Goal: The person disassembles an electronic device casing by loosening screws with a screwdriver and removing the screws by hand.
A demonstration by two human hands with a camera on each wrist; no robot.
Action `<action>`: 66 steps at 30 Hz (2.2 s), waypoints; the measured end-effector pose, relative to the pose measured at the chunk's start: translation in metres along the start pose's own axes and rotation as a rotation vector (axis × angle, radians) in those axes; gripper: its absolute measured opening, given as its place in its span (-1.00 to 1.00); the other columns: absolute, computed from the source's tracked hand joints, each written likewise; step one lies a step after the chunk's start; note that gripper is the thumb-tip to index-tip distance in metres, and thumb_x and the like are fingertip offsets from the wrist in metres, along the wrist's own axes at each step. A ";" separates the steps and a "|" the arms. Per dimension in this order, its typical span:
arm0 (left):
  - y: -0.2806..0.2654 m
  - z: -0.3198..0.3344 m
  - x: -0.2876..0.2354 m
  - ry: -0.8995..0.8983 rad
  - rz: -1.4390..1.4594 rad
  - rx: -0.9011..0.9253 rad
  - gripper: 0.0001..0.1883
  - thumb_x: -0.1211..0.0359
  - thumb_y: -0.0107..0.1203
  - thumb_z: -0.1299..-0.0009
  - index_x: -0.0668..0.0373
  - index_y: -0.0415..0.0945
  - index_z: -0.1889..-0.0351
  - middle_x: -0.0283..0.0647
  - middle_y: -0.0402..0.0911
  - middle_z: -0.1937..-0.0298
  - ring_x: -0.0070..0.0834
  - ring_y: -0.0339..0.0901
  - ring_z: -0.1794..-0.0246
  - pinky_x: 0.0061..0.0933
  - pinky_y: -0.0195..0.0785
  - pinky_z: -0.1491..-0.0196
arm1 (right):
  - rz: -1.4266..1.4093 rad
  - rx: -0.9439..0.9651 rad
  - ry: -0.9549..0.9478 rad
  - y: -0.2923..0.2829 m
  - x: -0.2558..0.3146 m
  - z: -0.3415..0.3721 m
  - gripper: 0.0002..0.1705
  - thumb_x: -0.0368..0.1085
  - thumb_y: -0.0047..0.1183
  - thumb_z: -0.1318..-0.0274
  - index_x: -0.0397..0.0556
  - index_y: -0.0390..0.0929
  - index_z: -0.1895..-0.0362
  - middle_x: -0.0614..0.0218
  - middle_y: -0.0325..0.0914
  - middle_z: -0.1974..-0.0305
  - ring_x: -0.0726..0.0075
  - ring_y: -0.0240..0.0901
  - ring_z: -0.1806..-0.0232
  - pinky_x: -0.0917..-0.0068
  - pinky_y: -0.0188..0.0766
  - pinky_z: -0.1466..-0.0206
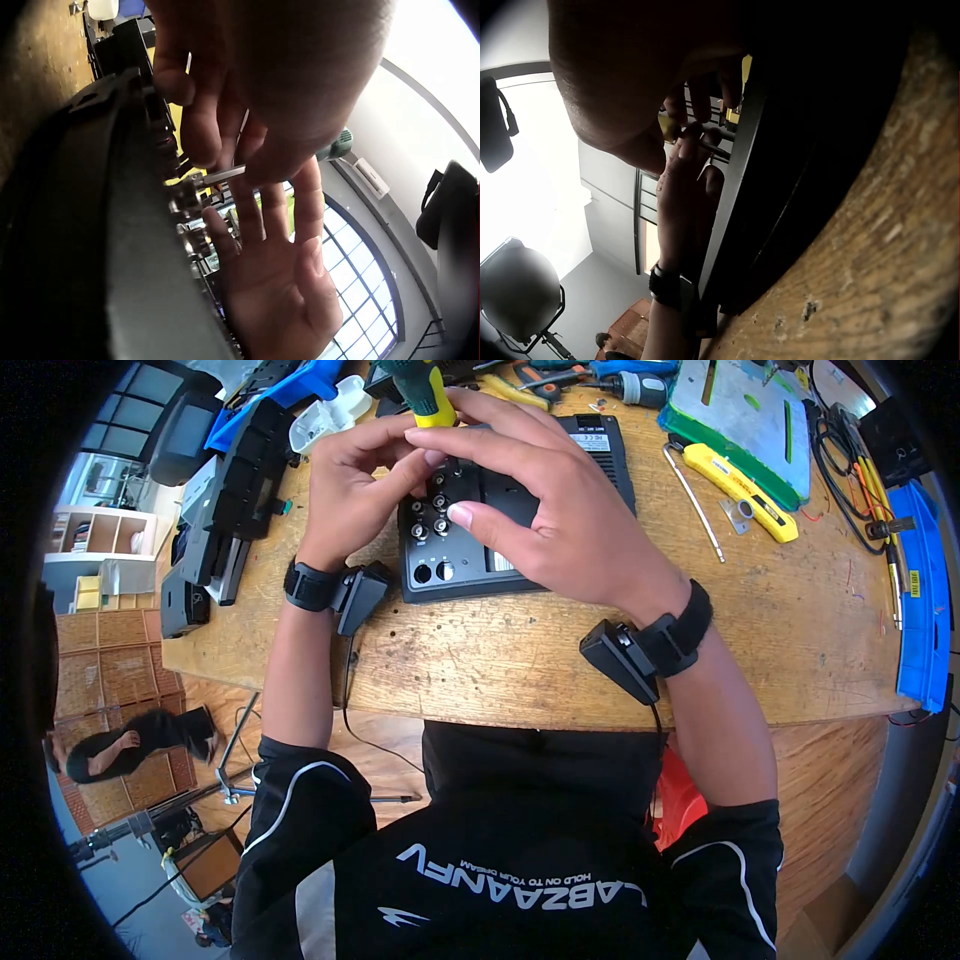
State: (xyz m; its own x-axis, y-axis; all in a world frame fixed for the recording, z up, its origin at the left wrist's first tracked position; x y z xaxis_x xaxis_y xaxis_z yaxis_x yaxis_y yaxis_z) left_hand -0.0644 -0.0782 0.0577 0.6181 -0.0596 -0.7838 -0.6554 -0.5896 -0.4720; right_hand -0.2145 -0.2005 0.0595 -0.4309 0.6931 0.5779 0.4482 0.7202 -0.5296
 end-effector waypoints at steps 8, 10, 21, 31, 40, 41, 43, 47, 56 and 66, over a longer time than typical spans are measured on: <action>0.001 -0.002 0.000 0.046 -0.038 0.002 -0.70 0.41 0.41 -0.37 0.23 0.71 -0.05 -0.42 0.71 0.40 -0.80 0.52 0.48 -0.70 0.34 0.39 | 0.002 0.015 0.002 0.000 0.000 0.000 -0.39 -0.31 0.22 -0.20 0.06 0.54 -0.38 0.01 0.38 -0.43 -0.03 0.20 -0.54 0.16 0.06 -0.59; 0.001 -0.001 0.004 -0.007 -0.014 0.022 -0.71 0.41 0.41 -0.37 0.23 0.71 -0.03 -0.44 0.71 0.40 -0.81 0.52 0.47 -0.71 0.33 0.38 | -0.016 -0.006 -0.004 -0.001 0.001 -0.001 -0.39 -0.32 0.22 -0.20 0.06 0.54 -0.38 0.02 0.39 -0.42 -0.03 0.20 -0.54 0.14 0.06 -0.59; -0.003 -0.003 0.001 -0.019 -0.037 0.000 -0.78 0.37 0.46 -0.27 0.24 0.75 0.18 -0.44 0.62 0.50 -0.73 0.43 0.49 -0.61 0.23 0.40 | -0.013 -0.001 -0.002 0.000 0.000 0.000 -0.40 -0.32 0.20 -0.20 0.01 0.53 -0.37 0.04 0.42 -0.40 0.02 0.22 -0.53 0.17 0.08 -0.58; 0.002 -0.006 -0.006 0.257 -0.296 0.107 -0.87 0.39 0.42 -0.19 0.13 0.80 0.30 -0.29 0.59 0.27 -0.34 0.41 0.15 -0.35 0.30 0.05 | -0.015 -0.430 0.140 -0.009 0.019 -0.028 -0.56 -0.36 0.12 -0.37 -0.22 0.55 -0.28 0.19 0.59 -0.11 0.41 0.48 -0.06 0.52 0.35 -0.15; 0.004 -0.008 -0.010 0.196 -0.323 0.041 -0.82 0.30 0.47 -0.21 0.17 0.70 0.41 -0.24 0.58 0.35 -0.29 0.45 0.20 -0.33 0.33 0.16 | -0.372 -0.497 0.196 -0.053 -0.054 0.007 -0.62 -0.35 0.00 -0.46 -0.25 0.59 -0.24 0.16 0.64 -0.21 0.39 0.55 -0.19 0.43 0.44 -0.32; 0.003 -0.008 -0.007 0.180 -0.289 0.039 -0.82 0.30 0.46 -0.24 0.17 0.70 0.39 -0.27 0.59 0.33 -0.36 0.47 0.22 -0.37 0.33 0.17 | -0.371 -0.498 0.193 -0.051 -0.055 0.008 -0.62 -0.35 0.00 -0.46 -0.25 0.59 -0.24 0.16 0.64 -0.21 0.39 0.55 -0.19 0.43 0.44 -0.32; 0.001 -0.007 -0.004 0.167 -0.258 0.034 -0.82 0.29 0.44 -0.28 0.18 0.70 0.37 -0.29 0.61 0.31 -0.44 0.48 0.24 -0.42 0.33 0.18 | -0.471 -0.464 0.230 -0.045 -0.059 0.008 -0.63 -0.38 0.15 -0.37 -0.09 0.65 -0.22 0.22 0.63 -0.21 0.42 0.55 -0.17 0.47 0.42 -0.29; -0.024 -0.009 0.018 -0.171 0.385 -0.122 -0.84 0.29 0.26 -0.47 0.19 0.64 0.18 -0.41 0.61 0.30 -0.65 0.42 0.33 -0.56 0.29 0.20 | -0.464 -0.507 0.205 -0.041 -0.054 0.006 -0.72 -0.42 0.10 -0.41 -0.20 0.70 -0.12 0.31 0.70 -0.06 0.61 0.55 -0.02 0.62 0.43 -0.15; -0.046 -0.011 0.034 -0.116 1.232 -0.069 -0.91 0.39 0.07 -0.52 0.13 0.49 0.08 -0.34 0.68 0.18 -0.65 0.40 0.34 -0.54 0.28 0.14 | -0.450 -0.485 0.269 -0.040 -0.056 0.008 -0.71 -0.40 0.08 -0.41 -0.18 0.70 -0.12 0.23 0.71 -0.10 0.54 0.56 -0.08 0.58 0.43 -0.20; -0.091 -0.002 0.085 -0.296 -0.279 -0.401 -0.74 0.38 0.23 -0.42 0.26 0.76 -0.02 -0.31 0.78 0.22 -0.68 0.61 0.31 -0.60 0.46 0.20 | -0.397 -0.434 0.282 -0.038 -0.061 0.010 -0.65 -0.34 0.01 -0.44 -0.23 0.65 -0.17 0.15 0.66 -0.19 0.52 0.55 -0.01 0.55 0.42 -0.17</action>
State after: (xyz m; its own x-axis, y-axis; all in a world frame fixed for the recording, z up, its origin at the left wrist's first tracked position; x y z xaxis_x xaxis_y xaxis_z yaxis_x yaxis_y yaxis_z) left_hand 0.0483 -0.0317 0.0351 0.5588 0.3363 -0.7581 -0.2330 -0.8136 -0.5327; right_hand -0.2130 -0.2703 0.0380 -0.4333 0.2993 0.8501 0.5983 0.8009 0.0229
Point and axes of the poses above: each hand's wrist, its own z-axis away from the middle knuckle, its own y-axis out of the palm, x = y × z, the point moved 5 cm from there along -z, towards the middle knuckle
